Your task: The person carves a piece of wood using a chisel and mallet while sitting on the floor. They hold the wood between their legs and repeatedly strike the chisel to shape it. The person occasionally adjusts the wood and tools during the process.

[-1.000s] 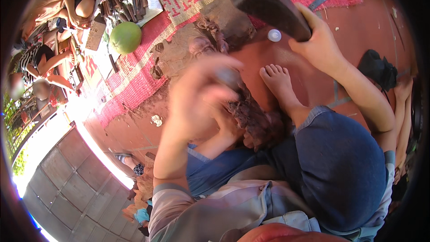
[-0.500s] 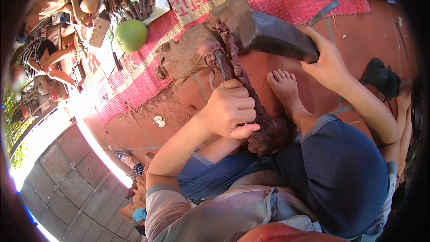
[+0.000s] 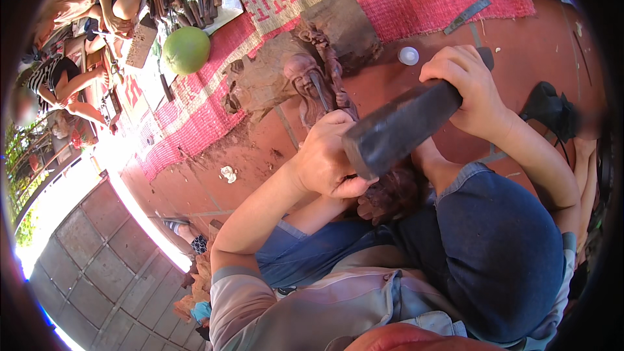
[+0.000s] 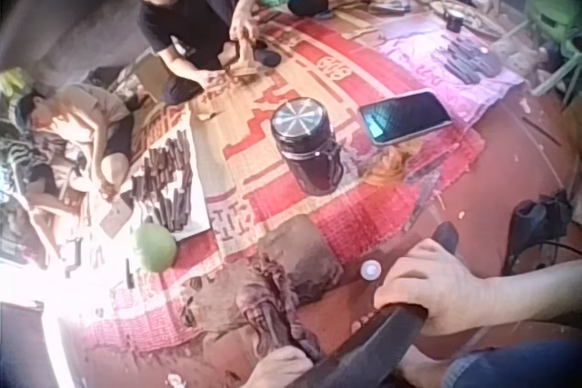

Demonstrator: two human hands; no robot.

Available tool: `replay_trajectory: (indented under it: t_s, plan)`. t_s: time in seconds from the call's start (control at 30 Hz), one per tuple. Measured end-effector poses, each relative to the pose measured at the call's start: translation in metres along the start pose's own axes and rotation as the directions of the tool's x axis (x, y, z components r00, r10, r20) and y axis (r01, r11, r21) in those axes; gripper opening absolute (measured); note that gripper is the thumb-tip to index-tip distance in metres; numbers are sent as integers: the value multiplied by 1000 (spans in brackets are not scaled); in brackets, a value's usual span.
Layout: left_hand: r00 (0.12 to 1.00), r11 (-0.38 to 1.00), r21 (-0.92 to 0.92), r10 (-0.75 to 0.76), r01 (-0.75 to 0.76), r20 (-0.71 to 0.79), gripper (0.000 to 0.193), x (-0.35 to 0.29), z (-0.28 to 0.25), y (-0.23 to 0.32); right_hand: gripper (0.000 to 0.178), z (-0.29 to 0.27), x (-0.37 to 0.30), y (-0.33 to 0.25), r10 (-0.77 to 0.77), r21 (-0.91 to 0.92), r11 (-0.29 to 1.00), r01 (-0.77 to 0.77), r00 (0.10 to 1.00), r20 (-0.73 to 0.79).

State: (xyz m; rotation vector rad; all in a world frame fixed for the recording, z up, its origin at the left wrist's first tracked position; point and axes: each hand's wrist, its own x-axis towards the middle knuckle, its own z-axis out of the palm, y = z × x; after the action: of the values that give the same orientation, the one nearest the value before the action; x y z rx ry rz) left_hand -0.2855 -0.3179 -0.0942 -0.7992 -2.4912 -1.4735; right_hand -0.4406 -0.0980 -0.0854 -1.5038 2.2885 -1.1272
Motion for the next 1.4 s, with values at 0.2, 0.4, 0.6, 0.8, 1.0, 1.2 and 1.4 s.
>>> replay_trajectory:
  t_s: [0.2, 0.4, 0.6, 0.8, 1.0, 1.2, 1.4]
  plan:
    - [994, 997, 75, -17, 9, 106, 29, 0, -3, 2, 30, 1, -1, -2, -159, -40, 986, 159, 987, 1]
    - [997, 995, 102, -11, 3, 82, 27, -1, -1, 3, 27, 1, 0, -3, -199, -82, 977, 198, 980, 5]
    - [998, 996, 88, -14, 10, 54, 25, -2, 2, 2, 26, 2, 1, -2, -210, -92, 974, 208, 978, -2]
    - [995, 996, 91, 16, -25, 103, 31, -1, -3, 0, 26, 1, 1, -4, -201, -90, 975, 202, 979, 19]
    - [999, 999, 39, -27, 25, 48, 26, 2, 0, 1, 24, 1, 2, -5, -220, -89, 971, 220, 975, 15]
    - [996, 996, 47, -79, 77, 50, 28, 13, -8, 5, 21, -3, 7, -5, -483, -196, 868, 457, 867, -120]
    - [996, 997, -23, -78, 77, -37, 26, 17, -6, 5, 22, -10, 17, -9, -546, -380, 807, 453, 816, -187]
